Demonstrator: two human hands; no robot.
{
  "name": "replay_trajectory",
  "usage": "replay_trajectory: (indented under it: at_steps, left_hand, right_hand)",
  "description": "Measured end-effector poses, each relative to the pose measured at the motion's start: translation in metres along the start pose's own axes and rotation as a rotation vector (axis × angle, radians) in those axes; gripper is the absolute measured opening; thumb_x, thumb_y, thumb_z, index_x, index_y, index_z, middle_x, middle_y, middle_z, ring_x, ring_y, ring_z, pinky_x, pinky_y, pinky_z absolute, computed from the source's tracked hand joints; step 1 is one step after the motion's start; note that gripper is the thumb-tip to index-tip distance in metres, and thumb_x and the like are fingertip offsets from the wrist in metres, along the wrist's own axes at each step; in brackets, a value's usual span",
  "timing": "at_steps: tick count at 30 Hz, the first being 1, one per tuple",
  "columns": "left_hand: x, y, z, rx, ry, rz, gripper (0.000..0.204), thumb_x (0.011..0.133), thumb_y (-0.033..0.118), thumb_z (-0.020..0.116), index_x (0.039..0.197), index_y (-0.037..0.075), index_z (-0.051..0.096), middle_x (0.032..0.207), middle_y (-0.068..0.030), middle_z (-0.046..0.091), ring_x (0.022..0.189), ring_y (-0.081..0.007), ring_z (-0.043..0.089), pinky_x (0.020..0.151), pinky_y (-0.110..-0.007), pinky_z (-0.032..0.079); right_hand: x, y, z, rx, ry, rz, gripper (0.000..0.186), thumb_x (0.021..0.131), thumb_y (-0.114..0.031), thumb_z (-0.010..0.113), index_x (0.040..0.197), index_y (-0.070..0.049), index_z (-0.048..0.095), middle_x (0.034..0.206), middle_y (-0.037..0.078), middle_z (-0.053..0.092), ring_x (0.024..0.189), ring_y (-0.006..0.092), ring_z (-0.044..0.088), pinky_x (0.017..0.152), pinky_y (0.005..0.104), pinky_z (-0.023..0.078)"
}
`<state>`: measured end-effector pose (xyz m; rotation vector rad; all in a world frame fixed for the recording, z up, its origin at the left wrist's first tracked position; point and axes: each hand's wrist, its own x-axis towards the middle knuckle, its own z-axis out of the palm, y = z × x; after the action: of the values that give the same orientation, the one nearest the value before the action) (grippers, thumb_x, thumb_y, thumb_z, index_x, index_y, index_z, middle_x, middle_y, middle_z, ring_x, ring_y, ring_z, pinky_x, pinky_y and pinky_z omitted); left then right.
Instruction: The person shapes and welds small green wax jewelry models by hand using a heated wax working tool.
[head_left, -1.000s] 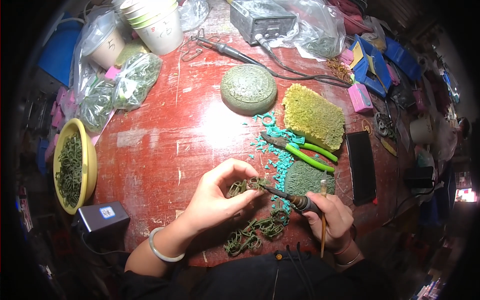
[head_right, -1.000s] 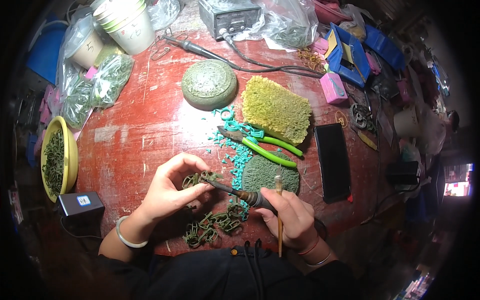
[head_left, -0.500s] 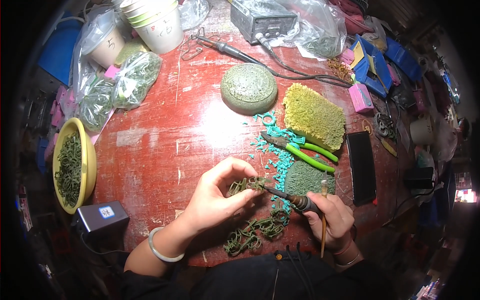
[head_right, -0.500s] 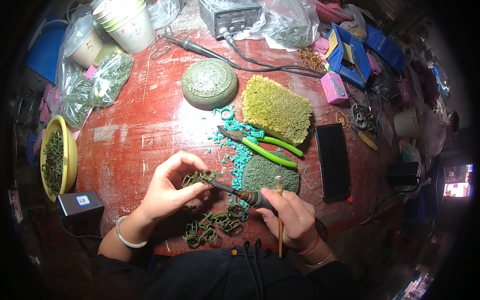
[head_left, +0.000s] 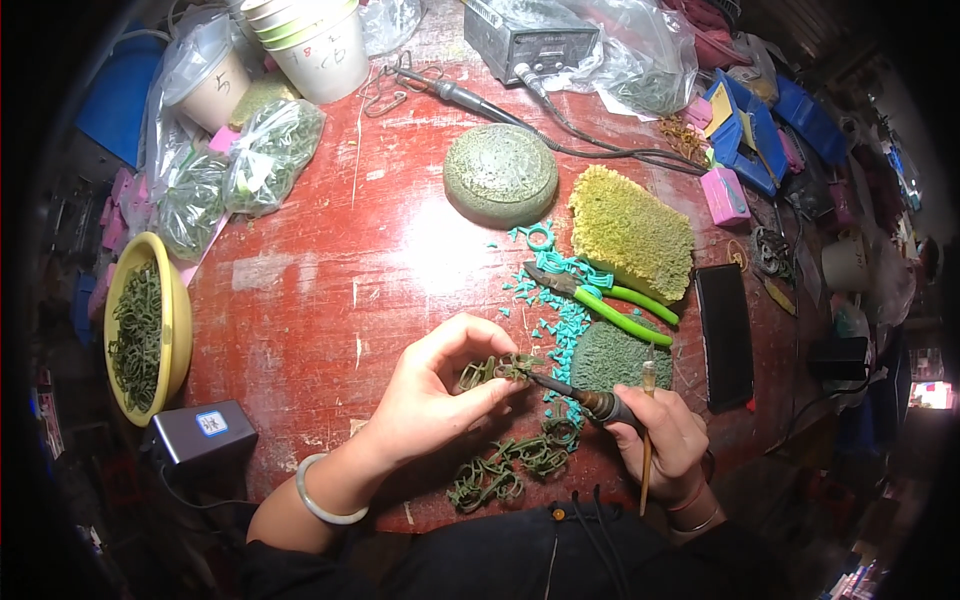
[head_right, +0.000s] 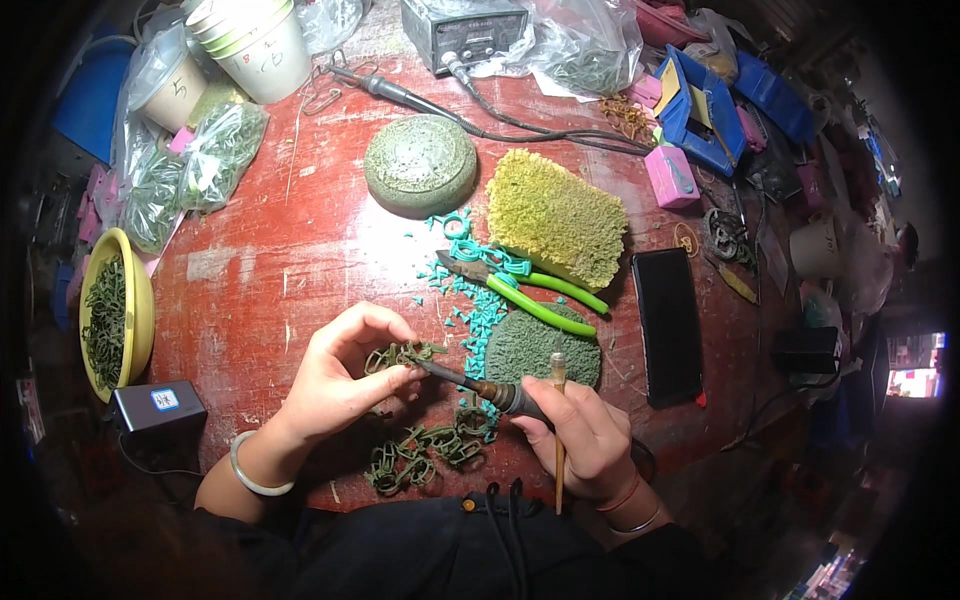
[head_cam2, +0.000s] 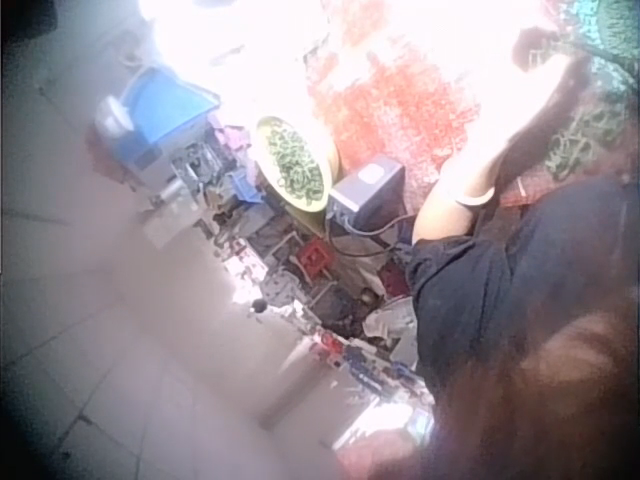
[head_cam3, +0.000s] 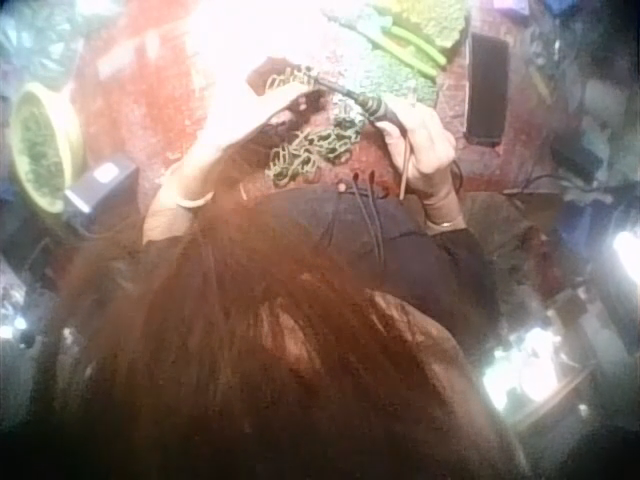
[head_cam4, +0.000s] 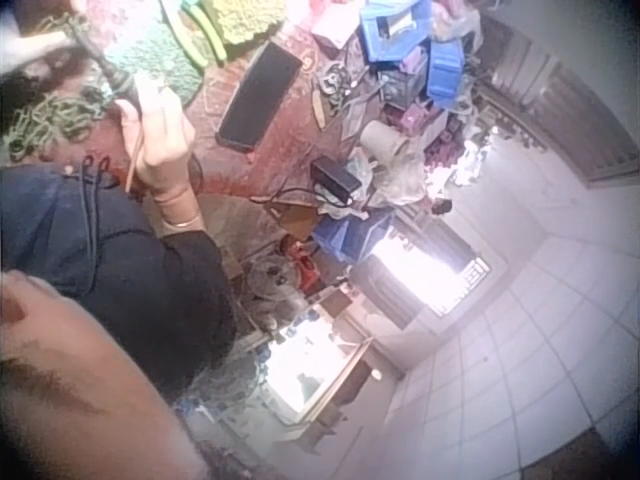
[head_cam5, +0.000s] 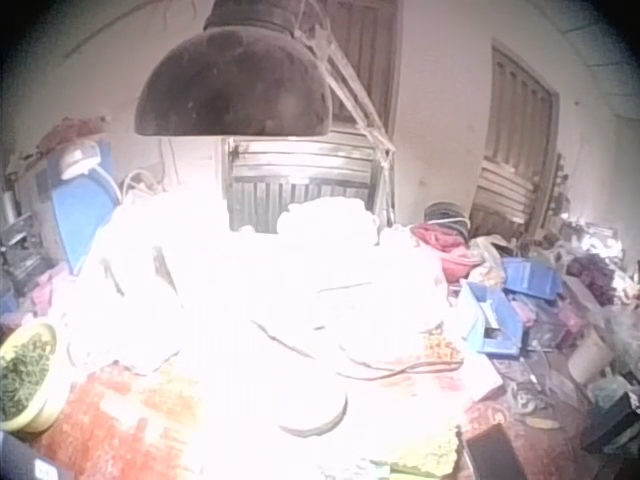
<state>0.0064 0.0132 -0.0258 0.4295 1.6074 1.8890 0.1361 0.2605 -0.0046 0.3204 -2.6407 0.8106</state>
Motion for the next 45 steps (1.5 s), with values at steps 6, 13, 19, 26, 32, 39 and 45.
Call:
replay_trajectory:
  at_steps: [6,13,19,26,32,39,45]
  left_hand:
    - [0.001,-0.002,0.000,0.010,-0.004,0.028,0.030,0.090,-0.010,0.070,0.115,0.001,0.058,0.107,-0.0064,0.064,0.097,-0.0128,0.066,0.081,-0.027,0.057]
    - [-0.001,-0.005,-0.002,-0.014,0.000,0.003,0.030,0.089,-0.006,0.072,0.115,0.002,0.061,0.112,-0.0041,0.064,0.109,-0.0124,0.062,0.098,-0.031,0.050]
    - [-0.001,-0.002,-0.002,-0.048,0.007,-0.051,0.030,0.089,-0.006,0.072,0.116,0.002,0.061,0.113,-0.0042,0.063,0.110,-0.0128,0.061,0.100,-0.032,0.050]
    - [-0.001,-0.001,-0.001,-0.047,0.009,-0.061,0.029,0.089,-0.006,0.071,0.116,0.002,0.061,0.113,-0.0042,0.063,0.109,-0.0128,0.062,0.100,-0.032,0.050]
    - [0.000,-0.004,-0.001,0.013,-0.007,0.040,0.029,0.090,-0.011,0.068,0.115,0.000,0.058,0.107,-0.0071,0.064,0.097,-0.0138,0.066,0.083,-0.028,0.057]
    - [-0.001,-0.006,-0.001,-0.035,-0.010,0.044,0.030,0.089,-0.012,0.066,0.115,0.000,0.059,0.112,-0.0077,0.063,0.102,-0.0147,0.064,0.086,-0.029,0.057]
    - [-0.001,-0.007,0.000,-0.001,-0.001,0.061,0.029,0.089,-0.011,0.065,0.116,-0.001,0.059,0.112,-0.0079,0.063,0.103,-0.0152,0.063,0.088,-0.031,0.057]
  right_hand:
    - [-0.001,0.000,0.001,0.005,0.003,0.010,0.038,0.086,-0.014,0.081,0.120,0.000,0.070,0.098,0.015,0.070,0.080,0.0289,0.071,0.067,0.0354,0.058]
    - [-0.001,0.000,0.001,-0.009,0.002,0.003,0.038,0.087,-0.015,0.081,0.119,0.001,0.069,0.096,0.014,0.070,0.079,0.0290,0.070,0.065,0.0353,0.058]
    - [-0.002,-0.001,0.001,0.020,0.000,0.035,0.032,0.092,-0.018,0.078,0.117,0.001,0.070,0.097,0.016,0.071,0.080,0.0289,0.071,0.071,0.0355,0.057]
    - [-0.001,-0.001,0.000,0.015,0.001,0.039,0.031,0.092,-0.018,0.077,0.117,0.001,0.070,0.097,0.016,0.071,0.081,0.0286,0.071,0.070,0.0350,0.057]
    - [-0.001,0.002,0.002,0.018,0.027,-0.008,0.035,0.091,-0.012,0.077,0.121,0.004,0.068,0.098,0.017,0.069,0.084,0.0312,0.069,0.071,0.0363,0.057]
    - [0.005,0.014,-0.003,-0.290,0.280,0.311,0.032,0.097,0.004,0.062,0.129,0.006,0.063,0.111,0.023,0.063,0.093,0.0341,0.065,0.082,0.0394,0.053]
    - [-0.002,0.004,-0.007,-0.042,0.174,0.096,0.034,0.093,-0.021,0.077,0.119,0.000,0.072,0.089,0.014,0.068,0.077,0.0285,0.068,0.068,0.0363,0.055]
